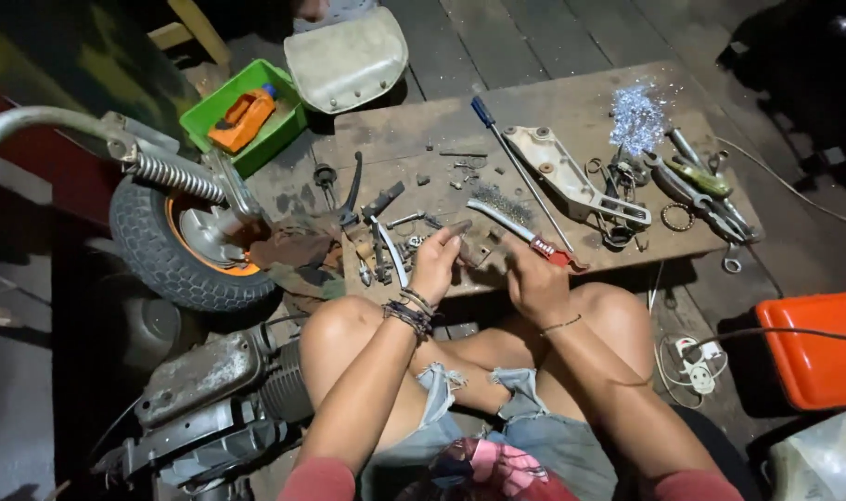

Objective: The person sits on the floor and uses a wire brush to scrub a small metal part held in their left hand. They repeatedly brush the surface of the part and occasionally turn it over to clean different sides. Various tools and mechanical components are scattered on the wooden table in front of them.

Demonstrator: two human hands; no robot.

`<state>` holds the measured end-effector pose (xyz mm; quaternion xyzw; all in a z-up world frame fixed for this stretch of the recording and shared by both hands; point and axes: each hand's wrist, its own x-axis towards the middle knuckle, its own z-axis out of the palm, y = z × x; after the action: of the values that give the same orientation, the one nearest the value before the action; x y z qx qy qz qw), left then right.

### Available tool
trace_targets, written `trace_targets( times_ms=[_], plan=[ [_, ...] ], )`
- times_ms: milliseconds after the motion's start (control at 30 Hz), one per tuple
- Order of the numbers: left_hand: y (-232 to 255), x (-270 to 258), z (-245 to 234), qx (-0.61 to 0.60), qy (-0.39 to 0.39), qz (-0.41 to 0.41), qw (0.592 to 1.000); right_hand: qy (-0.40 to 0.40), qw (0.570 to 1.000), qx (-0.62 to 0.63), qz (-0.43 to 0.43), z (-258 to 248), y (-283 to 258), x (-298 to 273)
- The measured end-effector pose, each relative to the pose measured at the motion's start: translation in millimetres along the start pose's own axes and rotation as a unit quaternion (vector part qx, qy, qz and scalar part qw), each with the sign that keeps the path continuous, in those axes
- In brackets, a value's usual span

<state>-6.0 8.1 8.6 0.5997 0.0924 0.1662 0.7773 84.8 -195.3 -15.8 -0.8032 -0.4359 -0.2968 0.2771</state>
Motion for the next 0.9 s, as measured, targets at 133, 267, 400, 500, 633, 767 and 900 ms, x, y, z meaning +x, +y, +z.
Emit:
trace_targets(
  times_ms=[133, 267, 400, 500, 633, 767, 900],
  plan=[
    [-33.3, -0.3, -3.8, 0.007, -0.032, -0.028, 0.999, -0.021, 1.000, -0.017, -0.016, -6.7, -4.5, 7.6],
    [-6.5, -3.6, 4.8, -0.008, -0.035, -0.037, 0.999, -0.015, 0.990, 0.032, 0.138, -16.7, 7.5, 19.2],
    [-15.5, 5.2, -1.4, -0.044, 0.000, -0.032, 0.999, -0.058, 0.980, 0.098, 0.163, -27.7, -7.1, 13.4],
    [-16.9, 10.7, 4.0, -0.054, 0.002, -0.046, 0.997, -0.059, 0.981, 0.111, 0.145, -31.1, -7.4, 22.2],
    [-7.9, 10.1, 2.3, -0.030, 0.030, -0.055, 0.998, -0.040, 0.968, 0.154, 0.193, -39.3, -23.9, 30.9],
    [-1.6, 8.1, -3.6, -0.009, 0.046, -0.038, 0.998, -0.010, 0.944, 0.232, 0.234, -23.8, -39.9, 31.1],
    [13.3, 2.7, -3.0, 0.031, 0.054, -0.040, 0.997, 0.013, 0.941, 0.256, 0.220, -17.4, -56.5, 42.5]
  ],
)
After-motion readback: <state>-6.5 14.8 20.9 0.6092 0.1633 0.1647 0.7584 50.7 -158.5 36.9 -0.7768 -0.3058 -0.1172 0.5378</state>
